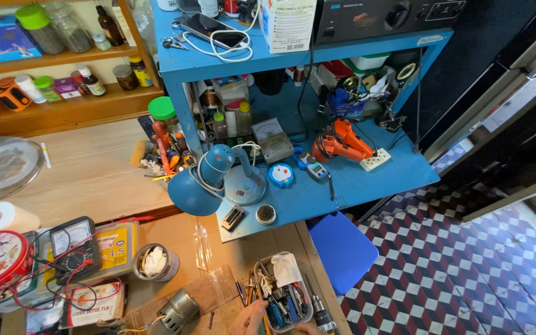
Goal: The person uses a cordless drill to remove screws from a small cylindrical motor housing. They then disassemble the motor, remove the rotor, and clean the internal components with a white cloth. The person reassembles the motor by inserting the rotor back into the housing and securing it with a screw.
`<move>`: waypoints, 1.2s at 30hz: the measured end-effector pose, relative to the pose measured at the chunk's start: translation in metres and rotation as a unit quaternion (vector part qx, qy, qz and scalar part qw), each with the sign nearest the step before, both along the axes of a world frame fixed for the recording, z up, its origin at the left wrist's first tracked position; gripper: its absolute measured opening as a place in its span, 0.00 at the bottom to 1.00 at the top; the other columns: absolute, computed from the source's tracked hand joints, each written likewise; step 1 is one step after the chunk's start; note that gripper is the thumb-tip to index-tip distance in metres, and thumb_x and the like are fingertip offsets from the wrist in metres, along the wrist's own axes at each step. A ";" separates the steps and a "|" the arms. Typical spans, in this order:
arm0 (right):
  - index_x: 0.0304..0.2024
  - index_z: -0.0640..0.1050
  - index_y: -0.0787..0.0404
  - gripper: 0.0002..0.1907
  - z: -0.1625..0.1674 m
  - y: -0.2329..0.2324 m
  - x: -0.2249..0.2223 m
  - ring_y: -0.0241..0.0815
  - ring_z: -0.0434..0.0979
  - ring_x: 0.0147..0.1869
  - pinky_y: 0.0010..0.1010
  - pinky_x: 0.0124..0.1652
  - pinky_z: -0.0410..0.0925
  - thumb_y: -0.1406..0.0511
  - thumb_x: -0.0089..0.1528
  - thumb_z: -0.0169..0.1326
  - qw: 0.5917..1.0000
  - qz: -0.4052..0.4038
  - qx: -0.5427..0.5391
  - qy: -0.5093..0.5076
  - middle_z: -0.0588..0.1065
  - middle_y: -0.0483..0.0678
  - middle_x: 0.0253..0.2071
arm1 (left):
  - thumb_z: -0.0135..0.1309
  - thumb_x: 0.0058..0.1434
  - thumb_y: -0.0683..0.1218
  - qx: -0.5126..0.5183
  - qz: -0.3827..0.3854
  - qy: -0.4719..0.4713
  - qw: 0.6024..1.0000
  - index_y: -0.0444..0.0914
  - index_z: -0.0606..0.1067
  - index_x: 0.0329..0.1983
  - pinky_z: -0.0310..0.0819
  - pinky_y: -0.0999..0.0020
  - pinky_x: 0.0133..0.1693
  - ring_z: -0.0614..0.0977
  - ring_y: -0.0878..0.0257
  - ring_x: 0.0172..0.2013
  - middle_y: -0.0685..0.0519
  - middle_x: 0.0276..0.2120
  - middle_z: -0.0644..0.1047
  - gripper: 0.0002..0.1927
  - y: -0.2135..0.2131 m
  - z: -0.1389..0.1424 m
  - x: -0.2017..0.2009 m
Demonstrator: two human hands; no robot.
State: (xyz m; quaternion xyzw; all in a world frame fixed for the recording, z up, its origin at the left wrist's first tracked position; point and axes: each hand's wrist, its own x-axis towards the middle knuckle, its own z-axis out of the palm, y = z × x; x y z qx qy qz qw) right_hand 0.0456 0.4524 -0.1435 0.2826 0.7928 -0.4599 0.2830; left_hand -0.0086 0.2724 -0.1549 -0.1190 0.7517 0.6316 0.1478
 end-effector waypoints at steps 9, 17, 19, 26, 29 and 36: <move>0.71 0.66 0.48 0.42 -0.023 0.057 -0.047 0.39 0.80 0.44 0.30 0.44 0.75 0.58 0.56 0.67 0.974 0.083 -0.096 0.187 0.80 0.53 0.47 | 0.50 0.66 0.43 0.074 0.016 0.061 0.995 0.40 0.67 0.71 0.76 0.66 0.53 0.82 0.58 0.49 0.40 0.52 0.83 0.28 0.054 0.019 -0.039; 0.70 0.65 0.50 0.39 -0.030 0.206 -0.105 0.40 0.83 0.47 0.29 0.49 0.74 0.53 0.59 0.62 0.935 0.271 -0.029 0.226 0.80 0.50 0.49 | 0.45 0.67 0.41 0.049 0.212 0.039 0.975 0.40 0.66 0.71 0.80 0.67 0.51 0.88 0.59 0.43 0.42 0.56 0.81 0.27 0.155 0.020 -0.048; 0.70 0.68 0.48 0.39 -0.009 0.218 -0.130 0.41 0.83 0.48 0.31 0.50 0.74 0.53 0.57 0.63 0.946 0.261 -0.012 0.190 0.80 0.49 0.51 | 0.46 0.66 0.41 0.045 0.231 0.011 0.972 0.43 0.63 0.74 0.79 0.66 0.52 0.87 0.59 0.44 0.39 0.53 0.82 0.30 0.166 0.014 -0.045; 0.54 0.78 0.62 0.22 0.116 0.174 -0.250 0.42 0.84 0.52 0.31 0.51 0.73 0.58 0.62 0.57 0.876 0.210 -0.118 0.418 0.82 0.51 0.50 | 0.53 0.63 0.41 0.066 0.264 0.082 0.959 0.43 0.59 0.74 0.77 0.63 0.54 0.82 0.55 0.55 0.40 0.62 0.75 0.35 0.166 0.005 -0.050; 0.54 0.79 0.61 0.20 0.161 0.135 -0.321 0.45 0.82 0.46 0.33 0.47 0.71 0.56 0.65 0.52 0.863 0.189 -0.106 0.456 0.82 0.53 0.44 | 0.52 0.62 0.43 0.061 0.272 0.087 0.956 0.44 0.59 0.74 0.76 0.62 0.55 0.78 0.55 0.60 0.45 0.69 0.67 0.36 0.150 0.004 -0.050; 0.51 0.80 0.63 0.22 0.200 0.035 -0.507 0.49 0.81 0.42 0.37 0.44 0.71 0.53 0.68 0.47 0.832 0.218 -0.031 0.510 0.81 0.55 0.37 | 0.62 0.55 0.44 0.174 0.082 0.127 0.973 0.51 0.50 0.76 0.62 0.58 0.63 0.71 0.53 0.66 0.48 0.73 0.62 0.49 0.059 -0.004 -0.102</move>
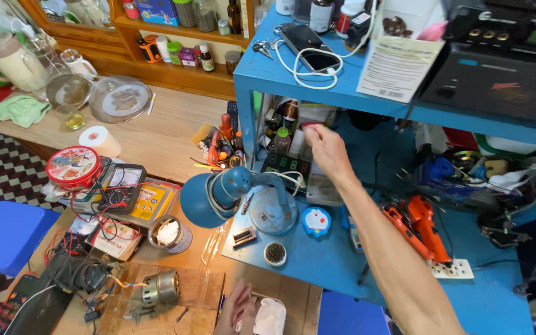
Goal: The person uses a cordless drill to remove screws from a small cylindrical motor housing. They then disassemble the motor, remove the rotor, and clean the internal components with a white cloth. The person reassembles the motor by inserting the rotor back into the housing and securing it with a screw.
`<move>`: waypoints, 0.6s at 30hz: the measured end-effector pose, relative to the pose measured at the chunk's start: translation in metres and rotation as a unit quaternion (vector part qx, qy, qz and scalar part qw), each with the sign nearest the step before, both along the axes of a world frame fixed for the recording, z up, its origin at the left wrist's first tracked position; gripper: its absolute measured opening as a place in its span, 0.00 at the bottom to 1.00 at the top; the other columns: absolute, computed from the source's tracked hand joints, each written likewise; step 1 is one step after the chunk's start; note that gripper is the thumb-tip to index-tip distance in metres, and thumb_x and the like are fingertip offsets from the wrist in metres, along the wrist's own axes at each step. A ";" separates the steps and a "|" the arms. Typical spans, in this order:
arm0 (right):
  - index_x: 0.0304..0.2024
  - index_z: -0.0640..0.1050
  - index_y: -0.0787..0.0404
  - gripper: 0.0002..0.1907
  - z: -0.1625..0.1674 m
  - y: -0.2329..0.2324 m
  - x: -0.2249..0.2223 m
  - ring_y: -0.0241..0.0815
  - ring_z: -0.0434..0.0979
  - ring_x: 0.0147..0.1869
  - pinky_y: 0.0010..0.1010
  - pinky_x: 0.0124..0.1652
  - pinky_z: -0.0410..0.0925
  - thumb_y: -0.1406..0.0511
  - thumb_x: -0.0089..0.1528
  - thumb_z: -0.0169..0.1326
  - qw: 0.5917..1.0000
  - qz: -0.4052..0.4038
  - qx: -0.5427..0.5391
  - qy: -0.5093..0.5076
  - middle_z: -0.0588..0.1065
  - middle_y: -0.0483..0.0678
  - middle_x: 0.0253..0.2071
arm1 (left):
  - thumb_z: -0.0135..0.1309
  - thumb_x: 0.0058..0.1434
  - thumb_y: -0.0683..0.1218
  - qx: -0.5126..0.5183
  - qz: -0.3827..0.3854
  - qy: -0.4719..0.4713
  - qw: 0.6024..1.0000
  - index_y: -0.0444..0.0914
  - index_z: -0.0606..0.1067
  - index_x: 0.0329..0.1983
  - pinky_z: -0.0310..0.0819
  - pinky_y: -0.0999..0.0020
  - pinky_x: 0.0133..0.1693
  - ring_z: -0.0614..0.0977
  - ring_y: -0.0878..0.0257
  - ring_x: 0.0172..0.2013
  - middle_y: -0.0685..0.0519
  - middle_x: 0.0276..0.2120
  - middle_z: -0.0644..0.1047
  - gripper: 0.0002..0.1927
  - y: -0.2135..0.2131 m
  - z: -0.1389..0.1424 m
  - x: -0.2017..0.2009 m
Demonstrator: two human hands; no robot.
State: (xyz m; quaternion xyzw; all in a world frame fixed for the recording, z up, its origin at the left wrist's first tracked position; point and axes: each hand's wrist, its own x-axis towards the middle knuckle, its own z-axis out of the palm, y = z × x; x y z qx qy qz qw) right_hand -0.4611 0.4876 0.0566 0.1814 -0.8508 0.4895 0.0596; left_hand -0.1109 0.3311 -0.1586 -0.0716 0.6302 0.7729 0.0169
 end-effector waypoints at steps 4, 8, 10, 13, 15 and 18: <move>0.55 0.80 0.55 0.20 -0.009 -0.051 -0.078 0.51 0.77 0.51 0.41 0.50 0.68 0.54 0.66 0.49 0.991 0.002 0.128 -0.048 0.79 0.54 0.47 | 0.58 0.63 0.48 -0.336 0.118 0.164 0.920 0.40 0.77 0.62 0.67 0.55 0.64 0.76 0.47 0.65 0.41 0.64 0.74 0.23 0.016 0.004 -0.059; 0.54 0.80 0.54 0.20 -0.020 -0.102 -0.134 0.49 0.78 0.54 0.42 0.52 0.68 0.52 0.65 0.52 0.966 0.027 0.235 -0.100 0.79 0.51 0.51 | 0.62 0.61 0.48 -0.296 0.069 0.187 0.934 0.39 0.79 0.61 0.69 0.52 0.61 0.76 0.44 0.63 0.37 0.63 0.74 0.24 0.033 0.008 -0.106; 0.52 0.82 0.56 0.20 -0.030 -0.120 -0.155 0.48 0.80 0.55 0.41 0.53 0.70 0.54 0.63 0.56 0.966 0.060 0.233 -0.092 0.81 0.51 0.51 | 0.62 0.62 0.47 -0.291 0.049 0.248 0.923 0.37 0.78 0.62 0.69 0.51 0.61 0.76 0.44 0.62 0.36 0.63 0.73 0.24 0.032 -0.001 -0.127; 0.54 0.81 0.57 0.25 -0.045 -0.135 -0.181 0.47 0.80 0.55 0.39 0.53 0.71 0.56 0.56 0.64 0.959 0.090 0.254 -0.084 0.81 0.51 0.51 | 0.62 0.63 0.47 -0.246 -0.025 0.287 0.925 0.36 0.78 0.61 0.71 0.52 0.59 0.77 0.44 0.61 0.35 0.61 0.73 0.23 0.024 -0.025 -0.154; 0.55 0.81 0.58 0.29 -0.055 -0.141 -0.193 0.48 0.78 0.55 0.40 0.53 0.71 0.56 0.54 0.69 0.923 0.089 0.367 -0.072 0.79 0.52 0.52 | 0.62 0.63 0.47 -0.230 -0.068 0.265 0.934 0.37 0.78 0.61 0.72 0.53 0.59 0.77 0.45 0.60 0.36 0.60 0.74 0.23 0.022 -0.041 -0.153; 0.56 0.77 0.62 0.31 -0.068 -0.151 -0.203 0.43 0.81 0.53 0.35 0.50 0.73 0.59 0.53 0.69 0.926 0.198 0.280 -0.158 0.80 0.51 0.50 | 0.62 0.63 0.47 -0.215 -0.103 0.242 0.941 0.37 0.78 0.60 0.73 0.54 0.58 0.78 0.46 0.59 0.37 0.59 0.75 0.22 0.019 -0.056 -0.152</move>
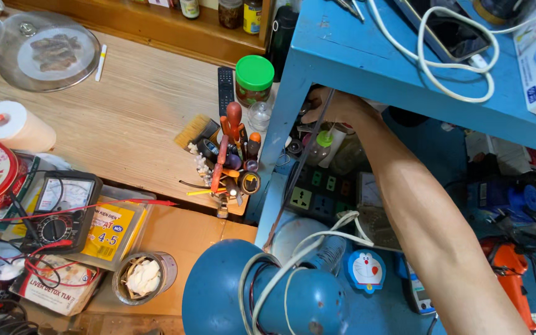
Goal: The person uses a cordless drill to remove screws from a small cylindrical motor housing. They then disassemble the motor, remove the rotor, and clean the internal components with a white cloth. The person reassembles the motor by inserting the rotor back into the housing and securing it with a screw.
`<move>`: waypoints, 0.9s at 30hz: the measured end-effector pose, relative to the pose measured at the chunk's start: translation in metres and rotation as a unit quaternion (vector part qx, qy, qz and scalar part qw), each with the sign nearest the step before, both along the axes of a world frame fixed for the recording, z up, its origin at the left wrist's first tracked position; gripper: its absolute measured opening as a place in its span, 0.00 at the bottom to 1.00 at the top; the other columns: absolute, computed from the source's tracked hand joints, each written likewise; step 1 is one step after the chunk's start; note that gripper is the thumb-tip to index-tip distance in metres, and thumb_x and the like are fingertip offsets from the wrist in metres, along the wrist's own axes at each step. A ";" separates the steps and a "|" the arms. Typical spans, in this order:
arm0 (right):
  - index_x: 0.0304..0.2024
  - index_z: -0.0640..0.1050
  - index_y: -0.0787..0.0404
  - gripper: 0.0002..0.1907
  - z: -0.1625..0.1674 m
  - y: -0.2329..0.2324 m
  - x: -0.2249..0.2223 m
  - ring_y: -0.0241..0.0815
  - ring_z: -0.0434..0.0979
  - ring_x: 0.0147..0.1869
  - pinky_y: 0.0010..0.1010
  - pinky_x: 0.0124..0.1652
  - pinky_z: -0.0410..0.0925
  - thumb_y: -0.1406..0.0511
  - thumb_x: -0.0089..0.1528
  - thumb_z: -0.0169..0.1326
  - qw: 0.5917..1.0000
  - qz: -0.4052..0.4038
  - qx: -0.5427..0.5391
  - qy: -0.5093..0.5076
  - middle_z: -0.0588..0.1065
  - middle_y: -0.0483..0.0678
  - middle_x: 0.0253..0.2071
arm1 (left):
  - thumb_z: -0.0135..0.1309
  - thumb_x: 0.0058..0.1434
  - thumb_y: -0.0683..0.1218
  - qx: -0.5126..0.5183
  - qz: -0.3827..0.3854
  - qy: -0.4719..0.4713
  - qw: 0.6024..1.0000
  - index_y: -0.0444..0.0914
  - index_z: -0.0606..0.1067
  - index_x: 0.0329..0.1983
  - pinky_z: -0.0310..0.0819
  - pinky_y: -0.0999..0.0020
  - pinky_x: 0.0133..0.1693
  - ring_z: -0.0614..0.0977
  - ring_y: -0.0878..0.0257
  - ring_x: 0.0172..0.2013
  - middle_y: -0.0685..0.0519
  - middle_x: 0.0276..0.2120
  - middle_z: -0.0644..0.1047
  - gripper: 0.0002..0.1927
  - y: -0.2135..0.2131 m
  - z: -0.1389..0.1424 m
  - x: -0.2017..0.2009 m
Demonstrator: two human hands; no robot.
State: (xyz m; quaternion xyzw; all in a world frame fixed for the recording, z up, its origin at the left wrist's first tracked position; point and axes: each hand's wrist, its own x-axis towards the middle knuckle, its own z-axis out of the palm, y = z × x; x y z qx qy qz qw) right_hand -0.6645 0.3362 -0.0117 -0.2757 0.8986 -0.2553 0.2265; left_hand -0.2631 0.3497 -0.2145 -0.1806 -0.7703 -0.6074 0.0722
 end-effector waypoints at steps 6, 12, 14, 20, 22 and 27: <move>0.59 0.76 0.56 0.33 -0.016 -0.017 -0.008 0.49 0.81 0.43 0.39 0.36 0.75 0.56 0.53 0.68 0.995 -0.066 0.072 0.034 0.80 0.54 0.45 | 0.62 0.64 0.47 0.005 -0.038 -0.040 0.998 0.38 0.79 0.59 0.74 0.56 0.57 0.80 0.49 0.57 0.39 0.57 0.77 0.21 -0.003 -0.008 0.017; 0.45 0.83 0.63 0.26 -0.014 -0.015 -0.009 0.51 0.80 0.39 0.45 0.36 0.71 0.59 0.48 0.74 0.955 0.087 0.049 0.281 0.81 0.57 0.39 | 0.61 0.64 0.46 0.013 -0.051 -0.063 0.997 0.39 0.80 0.58 0.76 0.58 0.56 0.83 0.52 0.55 0.41 0.54 0.79 0.19 0.008 -0.011 0.028; 0.50 0.79 0.62 0.27 -0.003 -0.009 -0.004 0.51 0.82 0.35 0.44 0.30 0.75 0.61 0.50 0.69 0.977 0.009 0.087 0.193 0.79 0.57 0.40 | 0.61 0.64 0.46 0.017 -0.056 -0.071 0.996 0.40 0.80 0.58 0.77 0.59 0.56 0.83 0.53 0.55 0.42 0.54 0.80 0.19 0.012 -0.010 0.039; 0.45 0.80 0.65 0.19 0.033 0.029 0.039 0.54 0.82 0.38 0.48 0.36 0.72 0.58 0.59 0.64 0.948 -0.137 0.129 0.258 0.81 0.59 0.35 | 0.61 0.64 0.46 0.027 -0.066 -0.093 0.993 0.41 0.80 0.57 0.79 0.61 0.55 0.85 0.56 0.53 0.44 0.51 0.82 0.18 0.020 -0.010 0.065; 0.48 0.79 0.65 0.20 0.042 0.049 0.060 0.54 0.81 0.39 0.47 0.36 0.72 0.58 0.60 0.64 0.939 -0.153 0.048 0.303 0.80 0.59 0.37 | 0.61 0.64 0.46 0.036 -0.068 -0.103 0.992 0.41 0.81 0.57 0.79 0.62 0.55 0.86 0.57 0.52 0.45 0.50 0.83 0.17 0.022 -0.009 0.072; 0.54 0.77 0.68 0.22 0.056 0.113 0.180 0.48 0.78 0.42 0.40 0.42 0.72 0.60 0.63 0.62 0.895 -0.254 -0.116 0.348 0.79 0.53 0.40 | 0.61 0.65 0.46 0.083 -0.047 -0.146 0.985 0.42 0.81 0.56 0.81 0.63 0.54 0.88 0.59 0.51 0.46 0.48 0.85 0.16 0.023 0.032 0.097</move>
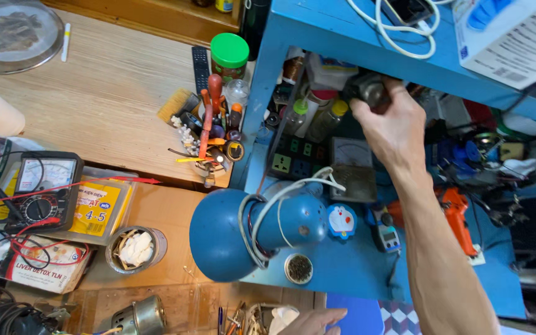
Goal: The person uses a cordless drill to remove screws from a small cylindrical motor housing. They then disassemble the motor, remove the rotor, and clean the internal components with a white cloth. The person reassembles the motor by inserting the rotor back into the housing and securing it with a screw.
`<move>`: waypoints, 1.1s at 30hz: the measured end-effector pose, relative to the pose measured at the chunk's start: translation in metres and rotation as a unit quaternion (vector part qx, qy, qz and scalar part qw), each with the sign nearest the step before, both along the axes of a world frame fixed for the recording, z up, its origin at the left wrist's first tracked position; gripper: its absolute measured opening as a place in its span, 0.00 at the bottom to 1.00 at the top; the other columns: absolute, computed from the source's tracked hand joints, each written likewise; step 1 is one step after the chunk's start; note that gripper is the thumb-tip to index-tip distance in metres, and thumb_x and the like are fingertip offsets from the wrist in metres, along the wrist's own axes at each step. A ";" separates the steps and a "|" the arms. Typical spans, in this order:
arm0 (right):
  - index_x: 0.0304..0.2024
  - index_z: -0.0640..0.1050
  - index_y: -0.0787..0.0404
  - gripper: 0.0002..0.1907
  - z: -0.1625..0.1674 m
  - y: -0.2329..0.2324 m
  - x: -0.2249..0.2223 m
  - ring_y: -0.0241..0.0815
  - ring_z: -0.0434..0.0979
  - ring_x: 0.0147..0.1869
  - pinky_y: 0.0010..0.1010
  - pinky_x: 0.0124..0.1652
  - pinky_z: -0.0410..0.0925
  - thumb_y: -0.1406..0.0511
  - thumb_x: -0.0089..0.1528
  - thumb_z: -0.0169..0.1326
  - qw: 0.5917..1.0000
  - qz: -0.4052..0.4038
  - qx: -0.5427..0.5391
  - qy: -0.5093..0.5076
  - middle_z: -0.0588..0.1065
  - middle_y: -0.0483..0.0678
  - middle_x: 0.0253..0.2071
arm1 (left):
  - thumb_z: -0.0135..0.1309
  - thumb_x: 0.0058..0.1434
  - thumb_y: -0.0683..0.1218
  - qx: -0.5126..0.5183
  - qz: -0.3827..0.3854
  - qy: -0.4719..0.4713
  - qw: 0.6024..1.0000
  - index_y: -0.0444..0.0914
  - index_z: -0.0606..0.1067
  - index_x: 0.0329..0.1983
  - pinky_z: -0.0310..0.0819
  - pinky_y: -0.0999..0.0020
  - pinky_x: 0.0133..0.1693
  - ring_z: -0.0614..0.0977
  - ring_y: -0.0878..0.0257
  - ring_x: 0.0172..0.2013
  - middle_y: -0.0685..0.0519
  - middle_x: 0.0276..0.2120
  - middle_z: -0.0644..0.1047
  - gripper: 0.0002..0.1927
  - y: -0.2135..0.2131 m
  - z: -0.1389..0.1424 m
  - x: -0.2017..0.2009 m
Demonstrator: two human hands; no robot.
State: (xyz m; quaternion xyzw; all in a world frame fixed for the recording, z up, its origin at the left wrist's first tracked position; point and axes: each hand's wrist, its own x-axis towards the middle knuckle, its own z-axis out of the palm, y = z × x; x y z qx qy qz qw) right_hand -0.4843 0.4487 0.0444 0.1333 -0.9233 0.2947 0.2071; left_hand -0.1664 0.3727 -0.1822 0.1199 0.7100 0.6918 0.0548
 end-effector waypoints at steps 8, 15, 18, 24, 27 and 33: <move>0.61 0.69 0.68 0.28 0.002 0.037 0.278 0.45 0.78 0.37 0.36 0.34 0.69 0.57 0.63 0.49 0.774 0.051 -0.550 -0.310 0.77 0.54 0.41 | 0.62 0.58 0.43 0.095 0.154 -0.058 0.982 0.36 0.71 0.63 0.77 0.66 0.51 0.84 0.62 0.51 0.48 0.51 0.81 0.28 -0.060 0.152 0.037; 0.62 0.69 0.66 0.29 -0.029 0.026 0.422 0.43 0.74 0.48 0.38 0.47 0.69 0.56 0.64 0.49 0.665 0.102 -0.620 -0.403 0.76 0.51 0.48 | 0.64 0.58 0.44 0.106 0.089 -0.103 0.985 0.35 0.75 0.63 0.79 0.73 0.38 0.82 0.67 0.38 0.50 0.43 0.79 0.28 -0.086 0.203 0.119; 0.63 0.70 0.66 0.27 -0.038 0.020 0.469 0.42 0.74 0.51 0.40 0.49 0.68 0.56 0.67 0.48 0.641 0.122 -0.635 -0.414 0.76 0.51 0.51 | 0.66 0.58 0.44 0.096 0.110 -0.121 0.982 0.34 0.75 0.62 0.79 0.76 0.39 0.81 0.69 0.38 0.50 0.41 0.79 0.28 -0.087 0.209 0.169; 0.61 0.71 0.64 0.26 -0.064 -0.015 0.520 0.42 0.75 0.56 0.41 0.58 0.66 0.54 0.67 0.48 0.568 0.130 -0.676 -0.451 0.76 0.51 0.53 | 0.69 0.52 0.45 -0.069 0.217 -0.008 0.974 0.36 0.76 0.56 0.78 0.72 0.39 0.81 0.66 0.37 0.53 0.42 0.79 0.28 -0.096 0.208 0.234; 0.57 0.73 0.62 0.22 -0.085 -0.029 0.530 0.41 0.76 0.55 0.40 0.57 0.67 0.54 0.67 0.49 0.517 0.141 -0.703 -0.468 0.76 0.50 0.52 | 0.70 0.51 0.46 -0.118 0.230 0.036 0.965 0.37 0.76 0.55 0.78 0.69 0.42 0.82 0.63 0.39 0.52 0.43 0.78 0.28 -0.111 0.200 0.247; 0.49 0.78 0.62 0.21 -0.121 -0.069 0.524 0.40 0.78 0.41 0.32 0.38 0.70 0.51 0.72 0.46 0.440 0.179 -0.715 -0.513 0.79 0.50 0.41 | 0.71 0.50 0.47 -0.133 0.196 0.137 0.962 0.37 0.73 0.54 0.76 0.63 0.51 0.80 0.54 0.52 0.45 0.50 0.78 0.29 -0.155 0.167 0.238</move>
